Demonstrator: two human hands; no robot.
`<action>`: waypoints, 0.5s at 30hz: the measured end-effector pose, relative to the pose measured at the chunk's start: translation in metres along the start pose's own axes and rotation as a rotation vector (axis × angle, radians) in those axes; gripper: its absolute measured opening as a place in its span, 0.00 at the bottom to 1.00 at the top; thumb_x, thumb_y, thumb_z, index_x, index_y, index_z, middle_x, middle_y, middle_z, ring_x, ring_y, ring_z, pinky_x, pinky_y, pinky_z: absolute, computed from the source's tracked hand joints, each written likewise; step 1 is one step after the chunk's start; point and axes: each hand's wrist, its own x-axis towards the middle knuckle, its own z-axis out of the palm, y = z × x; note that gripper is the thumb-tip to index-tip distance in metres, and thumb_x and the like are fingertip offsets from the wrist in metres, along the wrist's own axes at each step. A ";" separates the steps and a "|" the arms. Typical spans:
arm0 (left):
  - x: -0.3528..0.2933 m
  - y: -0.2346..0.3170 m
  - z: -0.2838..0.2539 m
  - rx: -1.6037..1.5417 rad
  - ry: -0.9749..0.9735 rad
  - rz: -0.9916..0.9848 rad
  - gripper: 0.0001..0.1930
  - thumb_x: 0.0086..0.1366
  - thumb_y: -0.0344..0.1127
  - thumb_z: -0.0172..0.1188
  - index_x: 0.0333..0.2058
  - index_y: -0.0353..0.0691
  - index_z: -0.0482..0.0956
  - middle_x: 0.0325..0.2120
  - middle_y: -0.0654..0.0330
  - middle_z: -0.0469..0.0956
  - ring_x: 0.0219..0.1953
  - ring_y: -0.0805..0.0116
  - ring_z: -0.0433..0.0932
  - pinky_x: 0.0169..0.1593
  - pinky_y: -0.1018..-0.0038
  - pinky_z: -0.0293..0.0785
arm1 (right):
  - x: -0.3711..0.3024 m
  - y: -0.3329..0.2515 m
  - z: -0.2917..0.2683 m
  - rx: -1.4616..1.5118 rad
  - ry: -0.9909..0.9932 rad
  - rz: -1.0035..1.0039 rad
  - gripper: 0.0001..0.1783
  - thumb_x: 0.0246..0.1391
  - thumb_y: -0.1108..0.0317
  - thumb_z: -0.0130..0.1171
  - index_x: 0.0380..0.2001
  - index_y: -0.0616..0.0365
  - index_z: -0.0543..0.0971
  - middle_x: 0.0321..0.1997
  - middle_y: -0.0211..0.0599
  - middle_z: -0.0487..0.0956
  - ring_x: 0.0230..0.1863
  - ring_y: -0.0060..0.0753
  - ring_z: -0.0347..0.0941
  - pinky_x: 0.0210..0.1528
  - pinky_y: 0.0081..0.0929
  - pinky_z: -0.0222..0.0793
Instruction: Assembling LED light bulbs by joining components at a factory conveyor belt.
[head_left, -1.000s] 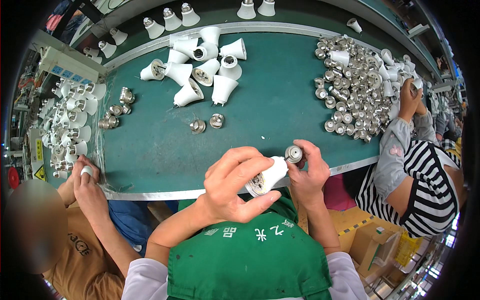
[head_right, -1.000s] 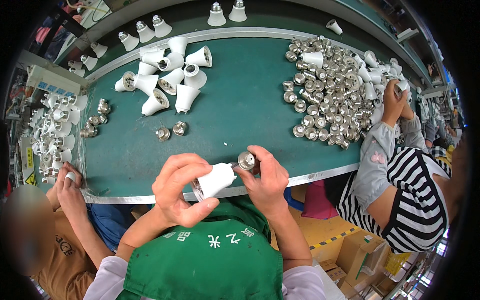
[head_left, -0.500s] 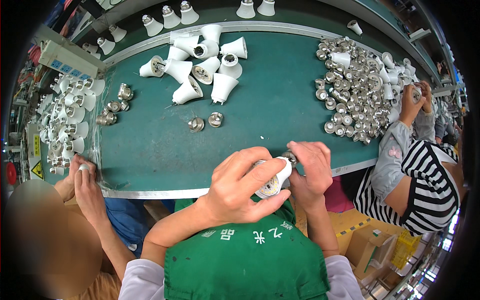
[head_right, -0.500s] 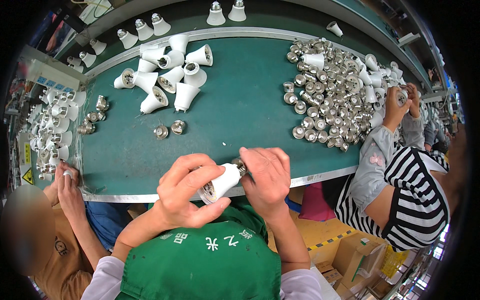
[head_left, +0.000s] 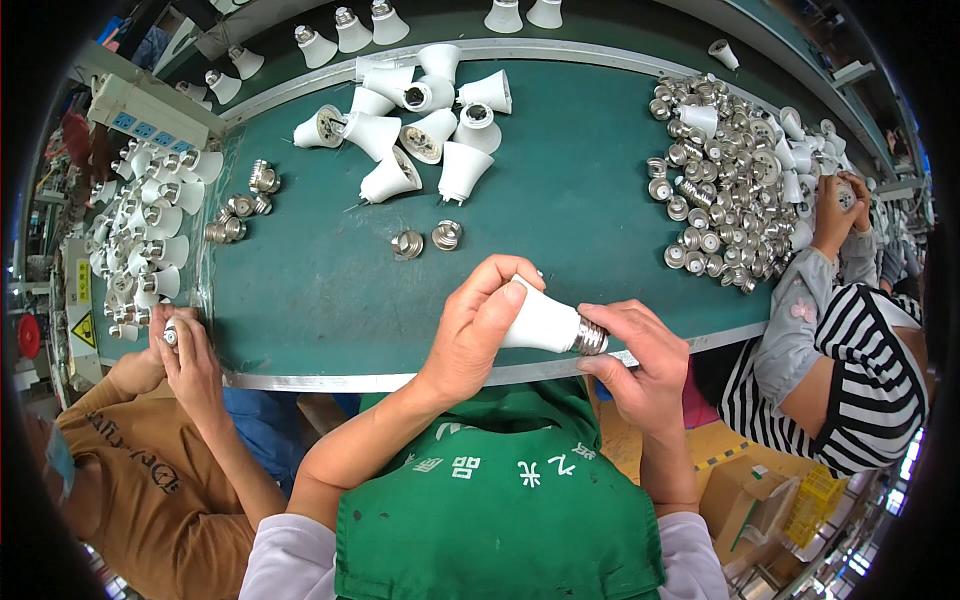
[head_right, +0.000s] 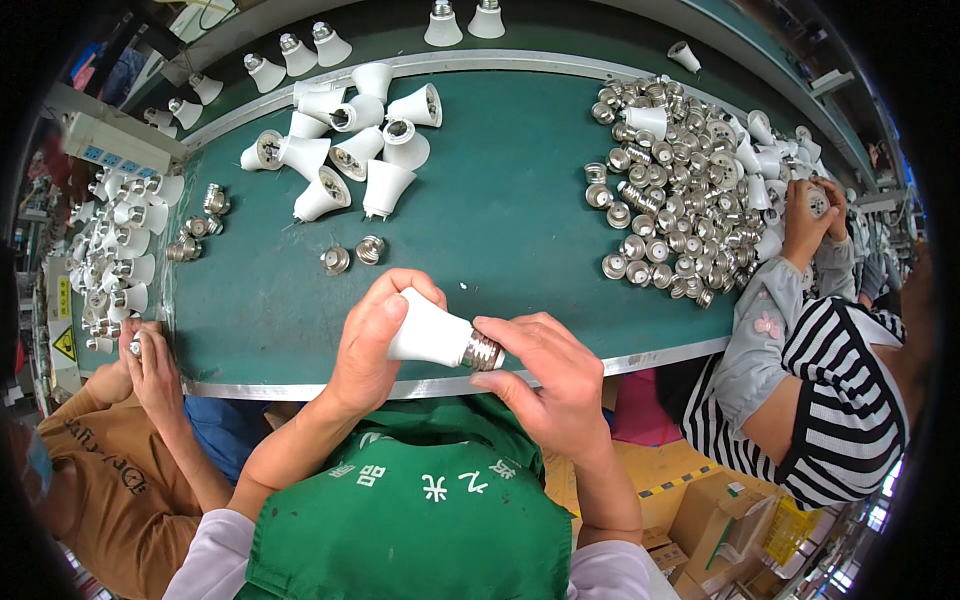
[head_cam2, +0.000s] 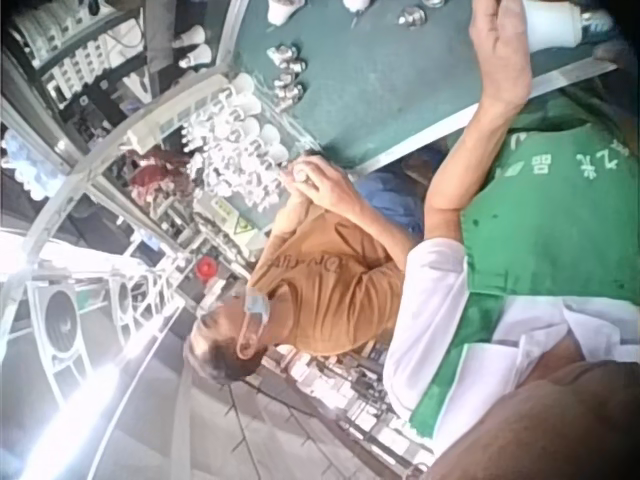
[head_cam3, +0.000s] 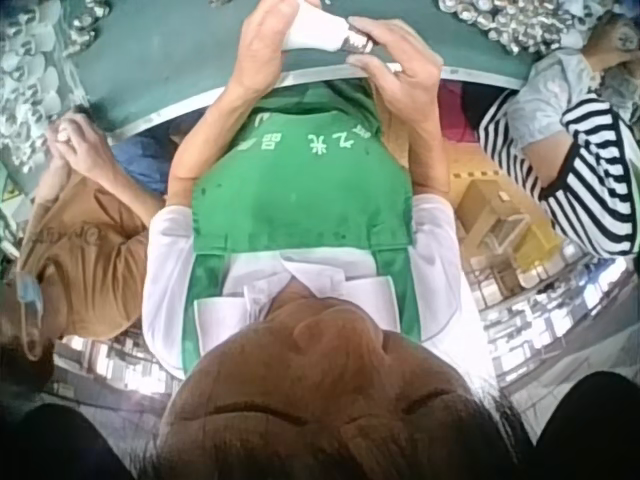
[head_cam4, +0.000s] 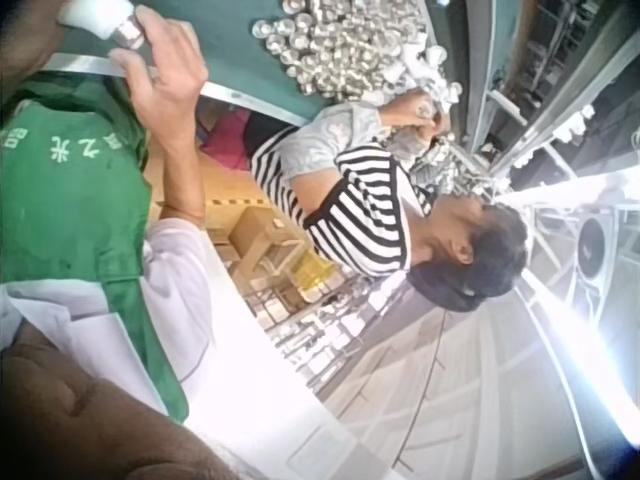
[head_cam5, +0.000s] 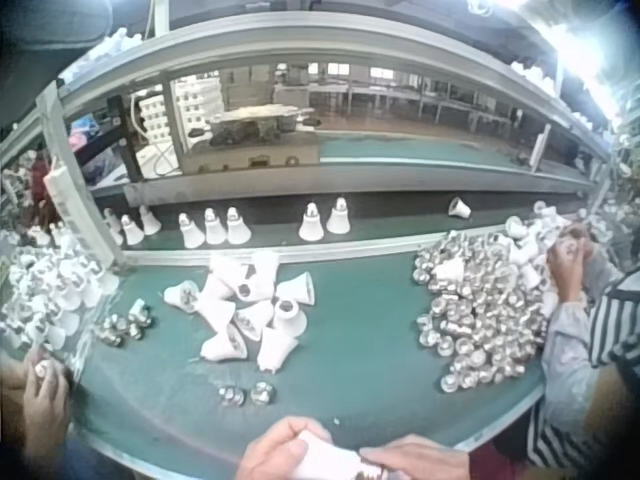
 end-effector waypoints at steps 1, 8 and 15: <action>0.000 0.000 0.000 0.019 0.004 0.007 0.12 0.63 0.40 0.45 0.35 0.37 0.68 0.28 0.67 0.67 0.32 0.82 0.63 0.37 0.82 0.61 | 0.000 -0.001 0.000 0.002 0.000 0.002 0.24 0.30 0.71 0.67 0.37 0.65 0.76 0.28 0.41 0.78 0.28 0.38 0.73 0.32 0.28 0.68; 0.000 0.011 0.004 0.151 -0.047 0.047 0.17 0.58 0.47 0.44 0.28 0.35 0.66 0.24 0.58 0.66 0.26 0.73 0.62 0.31 0.76 0.59 | -0.001 -0.009 0.004 -0.041 -0.020 -0.103 0.23 0.34 0.70 0.64 0.38 0.67 0.75 0.25 0.42 0.75 0.27 0.41 0.72 0.30 0.31 0.67; -0.021 0.017 0.011 0.201 -0.092 0.362 0.16 0.55 0.45 0.43 0.23 0.35 0.65 0.20 0.58 0.62 0.22 0.72 0.57 0.27 0.74 0.55 | -0.008 -0.035 0.009 -0.070 0.006 -0.154 0.24 0.32 0.73 0.64 0.39 0.69 0.74 0.24 0.43 0.74 0.25 0.42 0.71 0.28 0.32 0.67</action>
